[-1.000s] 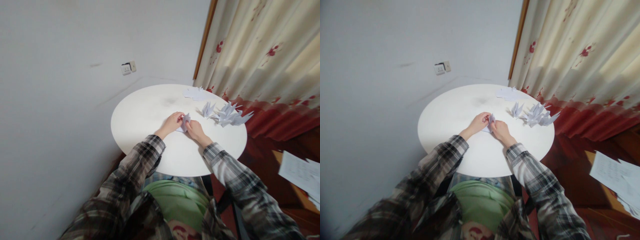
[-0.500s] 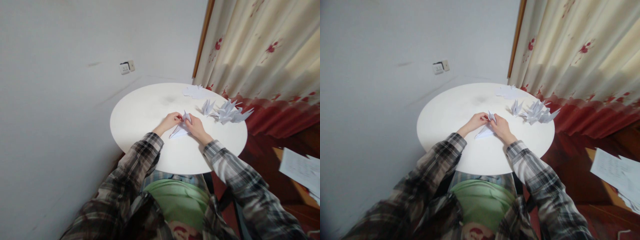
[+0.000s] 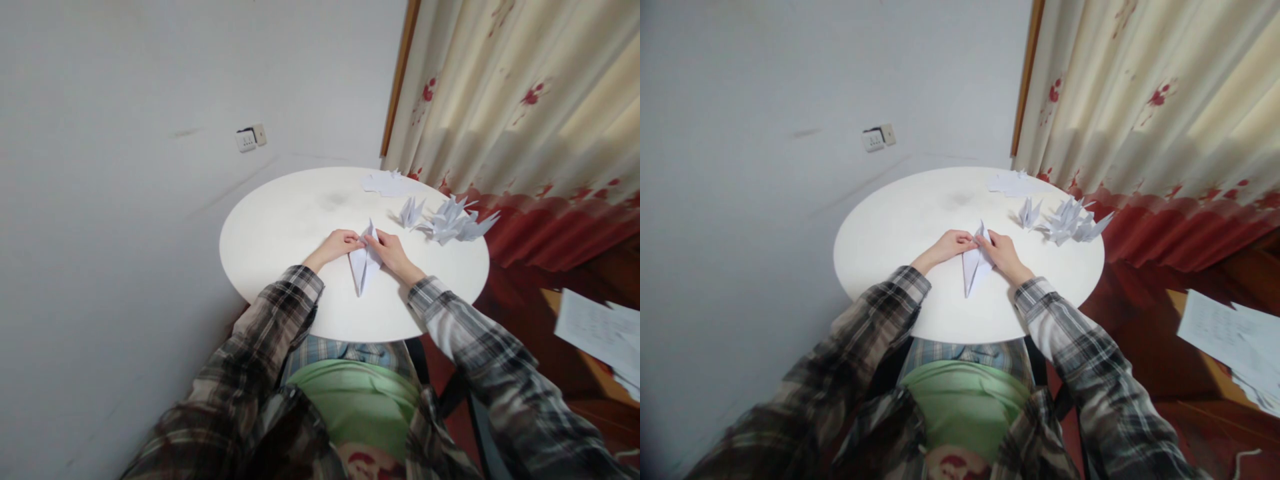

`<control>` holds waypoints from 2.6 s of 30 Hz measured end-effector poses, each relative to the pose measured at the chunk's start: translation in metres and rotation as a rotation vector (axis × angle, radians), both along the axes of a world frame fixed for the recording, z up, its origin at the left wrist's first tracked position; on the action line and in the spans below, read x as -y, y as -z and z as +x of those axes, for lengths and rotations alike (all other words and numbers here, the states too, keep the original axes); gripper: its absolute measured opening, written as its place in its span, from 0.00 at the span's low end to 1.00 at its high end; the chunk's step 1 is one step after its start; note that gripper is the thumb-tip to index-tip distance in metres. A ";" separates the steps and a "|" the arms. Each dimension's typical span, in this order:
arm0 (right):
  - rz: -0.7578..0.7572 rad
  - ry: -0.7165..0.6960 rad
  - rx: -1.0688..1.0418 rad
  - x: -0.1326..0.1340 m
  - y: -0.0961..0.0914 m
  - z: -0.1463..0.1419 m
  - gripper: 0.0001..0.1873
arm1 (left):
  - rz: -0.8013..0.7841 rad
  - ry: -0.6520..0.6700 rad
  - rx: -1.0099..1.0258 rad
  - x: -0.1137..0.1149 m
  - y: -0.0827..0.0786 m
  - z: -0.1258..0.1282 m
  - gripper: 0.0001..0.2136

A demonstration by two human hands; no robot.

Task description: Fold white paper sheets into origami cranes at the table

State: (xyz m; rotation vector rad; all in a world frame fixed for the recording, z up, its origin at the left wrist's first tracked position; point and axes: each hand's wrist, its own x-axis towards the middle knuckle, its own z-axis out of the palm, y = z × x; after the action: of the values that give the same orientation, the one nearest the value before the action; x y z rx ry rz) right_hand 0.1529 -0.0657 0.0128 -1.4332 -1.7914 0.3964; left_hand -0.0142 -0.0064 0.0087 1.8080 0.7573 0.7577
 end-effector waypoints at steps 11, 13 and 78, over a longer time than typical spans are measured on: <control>0.085 0.037 -0.085 0.000 -0.003 -0.003 0.18 | -0.016 -0.026 0.015 0.004 0.002 0.004 0.16; 0.080 0.028 -0.106 0.000 -0.003 -0.002 0.18 | 0.002 -0.025 -0.003 0.005 0.001 0.004 0.17; -0.013 -0.006 0.352 0.000 0.004 -0.012 0.15 | 0.276 -0.418 0.179 0.016 -0.008 0.027 0.09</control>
State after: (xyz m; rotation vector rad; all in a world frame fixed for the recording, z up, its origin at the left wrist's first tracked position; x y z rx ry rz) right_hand 0.1410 -0.0661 0.0084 -1.5813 -2.0724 0.1640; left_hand 0.0133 -0.0226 0.0172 1.8106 0.9616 1.3352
